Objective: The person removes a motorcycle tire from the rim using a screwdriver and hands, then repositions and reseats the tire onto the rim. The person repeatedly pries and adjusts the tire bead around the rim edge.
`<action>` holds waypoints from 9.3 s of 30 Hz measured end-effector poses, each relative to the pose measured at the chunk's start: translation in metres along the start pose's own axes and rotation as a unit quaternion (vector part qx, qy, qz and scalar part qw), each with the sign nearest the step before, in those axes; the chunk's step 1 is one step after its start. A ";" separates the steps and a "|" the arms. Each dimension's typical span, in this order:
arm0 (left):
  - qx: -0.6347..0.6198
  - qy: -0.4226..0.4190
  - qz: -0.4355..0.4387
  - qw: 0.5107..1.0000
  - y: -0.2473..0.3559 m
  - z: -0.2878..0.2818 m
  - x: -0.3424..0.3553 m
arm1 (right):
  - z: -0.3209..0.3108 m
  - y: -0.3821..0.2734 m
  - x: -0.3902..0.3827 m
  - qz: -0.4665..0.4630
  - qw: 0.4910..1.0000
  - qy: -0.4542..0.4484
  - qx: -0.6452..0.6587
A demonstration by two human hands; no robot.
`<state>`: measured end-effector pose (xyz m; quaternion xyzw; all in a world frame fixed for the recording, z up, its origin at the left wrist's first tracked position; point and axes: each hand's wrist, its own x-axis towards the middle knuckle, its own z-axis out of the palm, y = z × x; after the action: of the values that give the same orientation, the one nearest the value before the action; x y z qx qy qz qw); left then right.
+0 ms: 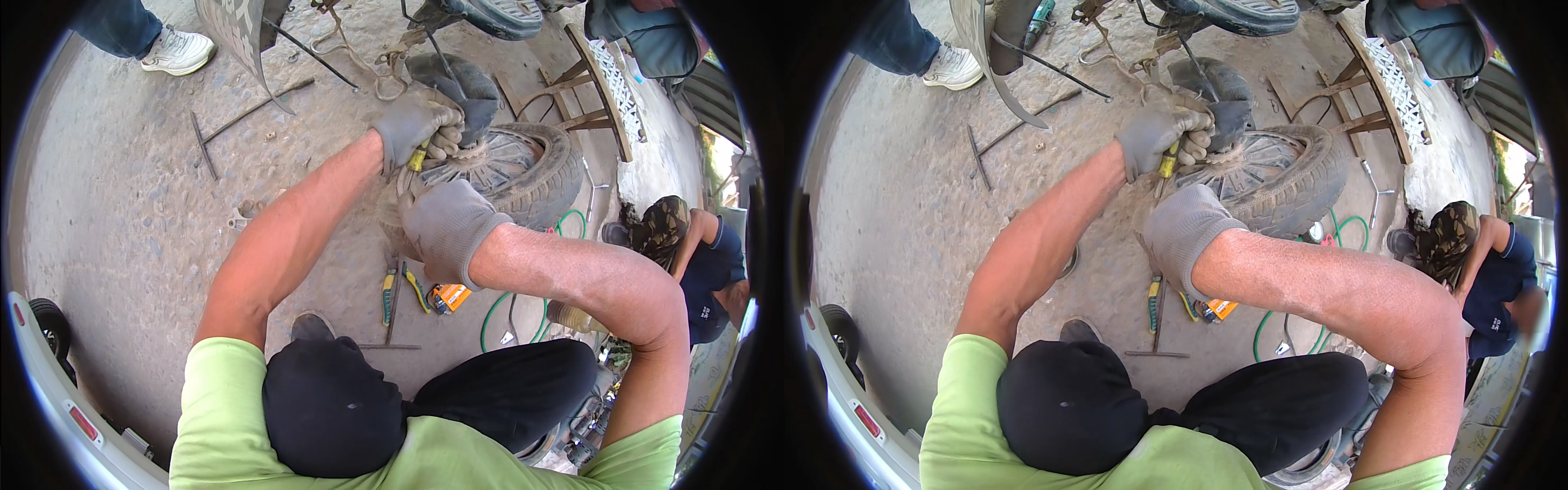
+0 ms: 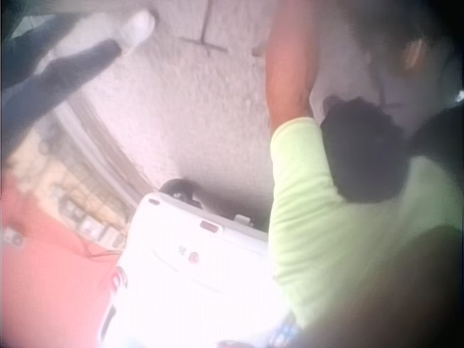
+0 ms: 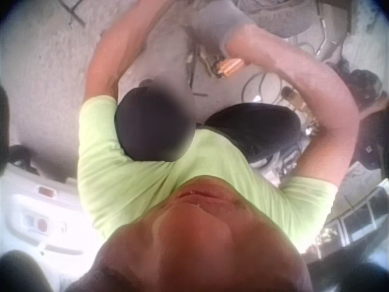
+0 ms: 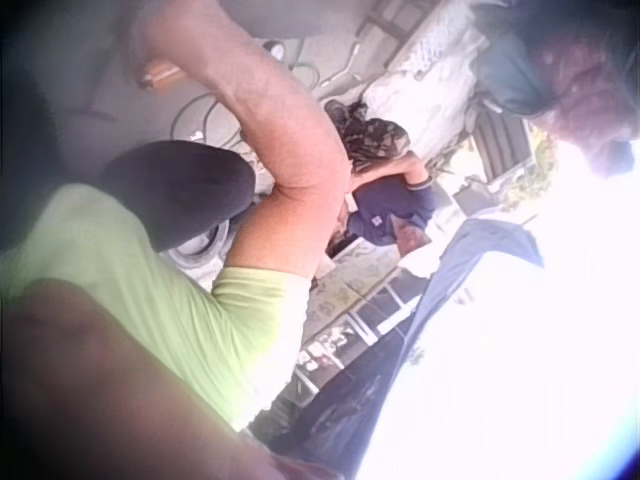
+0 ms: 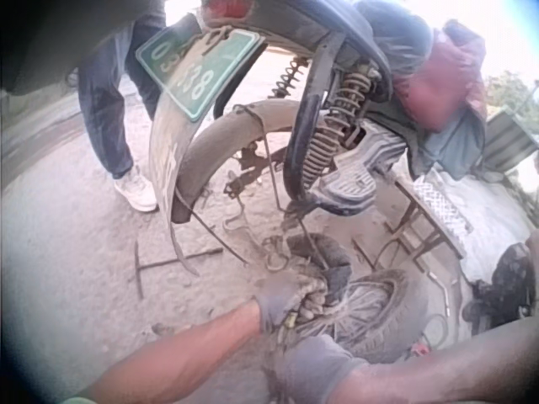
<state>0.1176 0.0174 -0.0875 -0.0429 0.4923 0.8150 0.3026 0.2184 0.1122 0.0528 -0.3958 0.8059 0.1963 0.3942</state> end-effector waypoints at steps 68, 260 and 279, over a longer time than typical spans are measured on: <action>-0.152 0.453 0.254 0.841 -0.058 -0.120 -0.180 | -0.010 0.076 -0.065 -0.199 0.952 0.217 0.077; 0.168 0.118 0.374 0.905 0.041 0.056 -0.131 | 0.007 0.068 -0.072 -0.141 0.965 0.220 0.006; 0.246 0.153 -0.025 0.957 0.086 0.003 0.012 | 0.002 0.072 -0.058 -0.173 0.968 0.181 0.011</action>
<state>0.0620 -0.0032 -0.0238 -0.1034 0.7169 0.6442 0.2457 0.1839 0.1856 0.0977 -0.5535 0.7853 0.0411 0.2743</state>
